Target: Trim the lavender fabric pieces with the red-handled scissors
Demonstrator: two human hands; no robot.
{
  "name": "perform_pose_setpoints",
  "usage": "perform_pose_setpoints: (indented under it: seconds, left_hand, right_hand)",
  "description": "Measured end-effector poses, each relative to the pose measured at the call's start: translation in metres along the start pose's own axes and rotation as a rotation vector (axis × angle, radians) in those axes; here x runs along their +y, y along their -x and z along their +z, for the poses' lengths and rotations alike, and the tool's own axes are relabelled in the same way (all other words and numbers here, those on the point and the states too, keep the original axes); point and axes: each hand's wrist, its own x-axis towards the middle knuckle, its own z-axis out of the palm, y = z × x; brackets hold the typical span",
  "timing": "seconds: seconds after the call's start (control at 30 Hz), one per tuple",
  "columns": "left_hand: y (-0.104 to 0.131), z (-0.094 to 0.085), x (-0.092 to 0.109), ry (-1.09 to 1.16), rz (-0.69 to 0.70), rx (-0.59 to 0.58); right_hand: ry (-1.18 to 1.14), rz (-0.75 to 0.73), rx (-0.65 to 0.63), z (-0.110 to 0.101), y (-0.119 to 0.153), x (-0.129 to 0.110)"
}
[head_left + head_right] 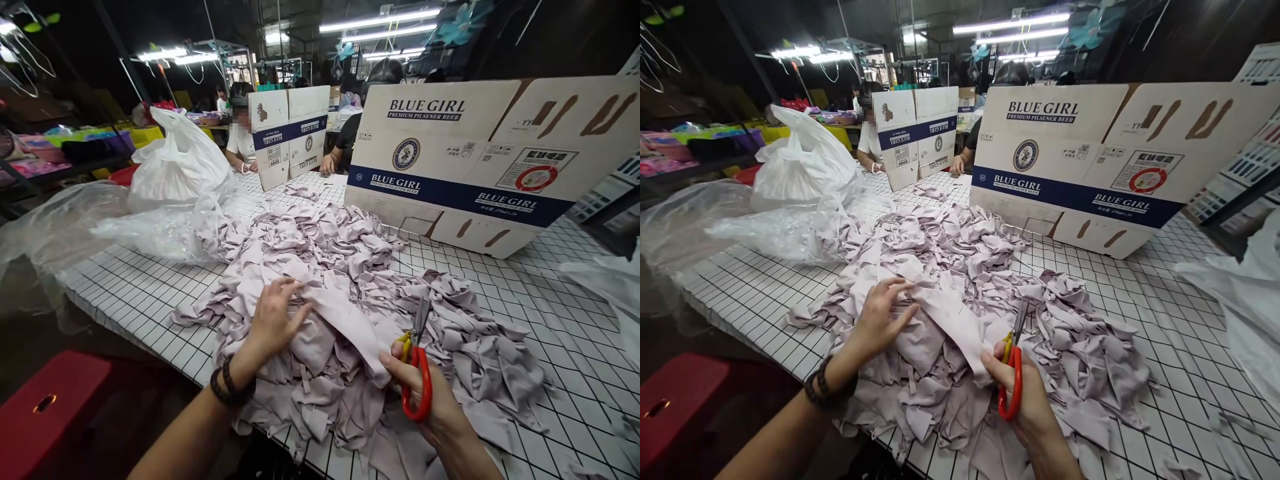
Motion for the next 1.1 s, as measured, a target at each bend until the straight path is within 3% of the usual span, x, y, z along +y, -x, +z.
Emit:
perform_pose_setpoints:
  seconds: [0.1, 0.23, 0.33, 0.47, 0.57, 0.67, 0.73, 0.77, 0.83, 0.9, 0.93, 1.0, 1.1]
  left_hand:
    - [-0.030, 0.001, -0.022, -0.152, 0.005, -0.120]
    - [-0.049, -0.009, -0.023, -0.102, 0.053, -0.203]
    - [-0.053, -0.030, -0.007, 0.142, 0.031, -0.376]
    - [-0.052, -0.047, 0.023, 0.668, -0.139, -0.573]
    - [-0.043, -0.036, 0.042, 1.025, -0.312, -0.617]
    - [-0.030, -0.011, 0.056, 1.254, -0.569, -0.654]
    - [-0.021, 0.004, 0.065, 1.319, -0.676, -0.687]
    - [-0.016, 0.009, 0.070, 1.344, -0.700, -0.711]
    - [-0.010, 0.016, 0.079, 1.397, -0.712, -0.764]
    - [-0.006, 0.019, 0.086, 1.444, -0.700, -0.812]
    - [-0.004, 0.020, 0.088, 1.459, -0.687, -0.828]
    - [-0.002, 0.020, 0.088, 1.457, -0.647, -0.857]
    - [0.000, 0.022, 0.083, 1.372, -0.569, -0.868]
  right_hand:
    - [-0.047, 0.004, -0.005, -0.002, 0.003, -0.004]
    - [-0.087, -0.030, 0.047, -0.005, 0.002, -0.012]
    - [-0.085, -0.079, 0.094, -0.009, -0.002, -0.025]
    - [-0.098, -0.216, 0.111, -0.015, -0.012, -0.051]
    - [-0.042, -0.328, 0.154, -0.026, -0.020, -0.071]
    - [0.316, -0.371, 0.343, -0.040, -0.023, -0.083]
    - [0.523, -0.379, 0.487, -0.044, -0.018, -0.082]
    - [0.559, -0.383, 0.485, -0.043, -0.014, -0.079]
    - [0.563, -0.387, 0.275, -0.033, -0.004, -0.066]
    - [0.474, -0.373, -0.078, -0.018, 0.002, -0.050]
    - [0.398, -0.361, -0.179, -0.010, 0.003, -0.042]
    - [0.281, -0.377, -0.217, 0.003, 0.002, -0.031]
    - [0.270, -0.471, -0.098, 0.009, -0.004, -0.028]
